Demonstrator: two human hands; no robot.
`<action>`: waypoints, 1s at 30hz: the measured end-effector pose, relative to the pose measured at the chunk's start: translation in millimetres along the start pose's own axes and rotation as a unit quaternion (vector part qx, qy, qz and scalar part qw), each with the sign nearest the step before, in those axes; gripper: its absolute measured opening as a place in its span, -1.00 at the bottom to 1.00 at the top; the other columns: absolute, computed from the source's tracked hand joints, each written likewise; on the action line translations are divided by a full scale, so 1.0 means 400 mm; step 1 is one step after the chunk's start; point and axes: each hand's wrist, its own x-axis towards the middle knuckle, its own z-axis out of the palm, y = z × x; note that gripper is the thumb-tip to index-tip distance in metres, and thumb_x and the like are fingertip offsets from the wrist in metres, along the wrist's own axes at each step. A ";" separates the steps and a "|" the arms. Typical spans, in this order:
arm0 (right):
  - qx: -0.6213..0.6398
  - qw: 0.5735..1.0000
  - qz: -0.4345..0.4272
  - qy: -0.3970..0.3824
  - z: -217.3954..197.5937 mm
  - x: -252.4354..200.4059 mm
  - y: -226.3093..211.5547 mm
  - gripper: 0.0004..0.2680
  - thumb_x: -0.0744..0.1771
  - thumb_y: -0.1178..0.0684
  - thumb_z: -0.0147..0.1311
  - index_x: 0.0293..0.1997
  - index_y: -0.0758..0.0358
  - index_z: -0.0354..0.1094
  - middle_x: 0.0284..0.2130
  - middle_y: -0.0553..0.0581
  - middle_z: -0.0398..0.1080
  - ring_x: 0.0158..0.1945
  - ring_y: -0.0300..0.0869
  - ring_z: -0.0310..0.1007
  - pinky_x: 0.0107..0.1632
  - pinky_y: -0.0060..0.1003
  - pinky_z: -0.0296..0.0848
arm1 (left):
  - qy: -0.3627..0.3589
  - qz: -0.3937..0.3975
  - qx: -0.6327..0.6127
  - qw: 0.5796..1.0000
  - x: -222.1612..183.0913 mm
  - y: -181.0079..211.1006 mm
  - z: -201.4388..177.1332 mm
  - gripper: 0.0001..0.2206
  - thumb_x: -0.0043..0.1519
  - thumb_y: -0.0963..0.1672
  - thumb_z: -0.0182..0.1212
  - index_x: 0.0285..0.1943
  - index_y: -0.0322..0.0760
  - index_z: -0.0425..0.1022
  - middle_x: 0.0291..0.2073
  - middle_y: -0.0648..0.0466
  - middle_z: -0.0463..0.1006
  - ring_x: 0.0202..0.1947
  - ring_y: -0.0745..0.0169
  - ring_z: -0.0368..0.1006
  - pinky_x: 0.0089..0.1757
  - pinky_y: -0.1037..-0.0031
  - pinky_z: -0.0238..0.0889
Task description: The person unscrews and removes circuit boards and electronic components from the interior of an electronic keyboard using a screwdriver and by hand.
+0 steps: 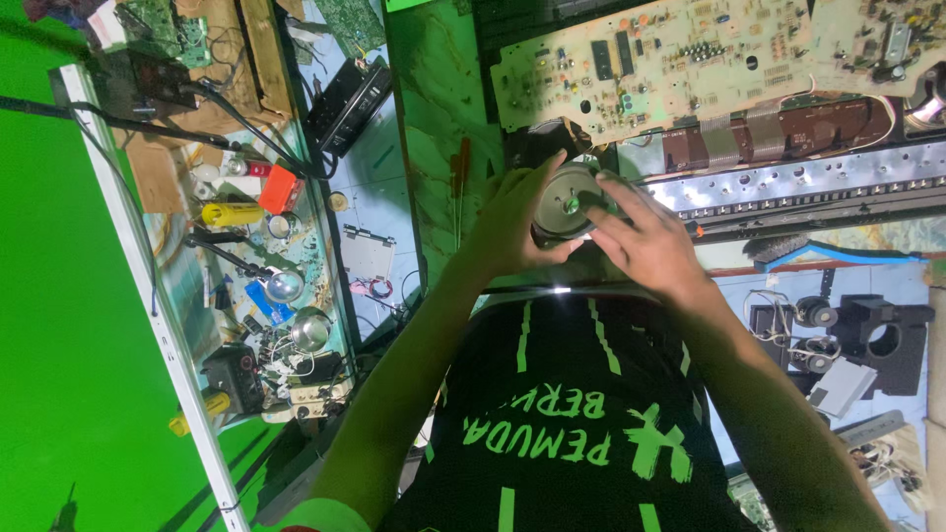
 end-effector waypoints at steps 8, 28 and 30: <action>0.049 0.995 0.080 0.041 -0.057 0.091 0.009 -0.85 0.39 0.06 0.26 0.05 0.20 0.55 0.13 0.30 0.52 0.08 0.09 0.59 0.08 -0.13 0.58 | 0.025 -0.093 -0.269 0.958 0.024 -0.043 -0.005 -0.02 0.05 -0.07 0.47 0.65 -0.20 -0.09 0.54 -0.16 0.22 0.00 -0.14 0.49 -0.06 0.09 0.40; 0.353 0.851 0.383 -0.071 -0.026 0.436 0.329 -0.84 0.37 -0.01 0.27 -0.08 0.26 0.55 -0.40 0.01 0.50 -0.45 -0.32 0.35 -0.33 -0.33 0.35 | 0.250 -0.180 0.016 0.951 0.145 -0.188 0.073 -0.52 0.30 -0.08 0.27 0.41 -0.23 0.33 0.28 -0.16 0.46 0.30 -0.24 0.35 0.27 0.08 0.17; 0.374 0.854 0.357 -0.065 -0.012 0.447 0.336 -0.83 0.38 0.00 0.29 -0.08 0.29 0.57 -0.34 0.02 0.52 -0.38 -0.35 0.34 -0.27 -0.33 0.34 | 0.245 -0.203 0.015 0.948 0.134 -0.179 0.078 -0.52 0.28 -0.08 0.27 0.41 -0.22 0.34 0.29 -0.14 0.46 0.30 -0.24 0.34 0.27 0.07 0.15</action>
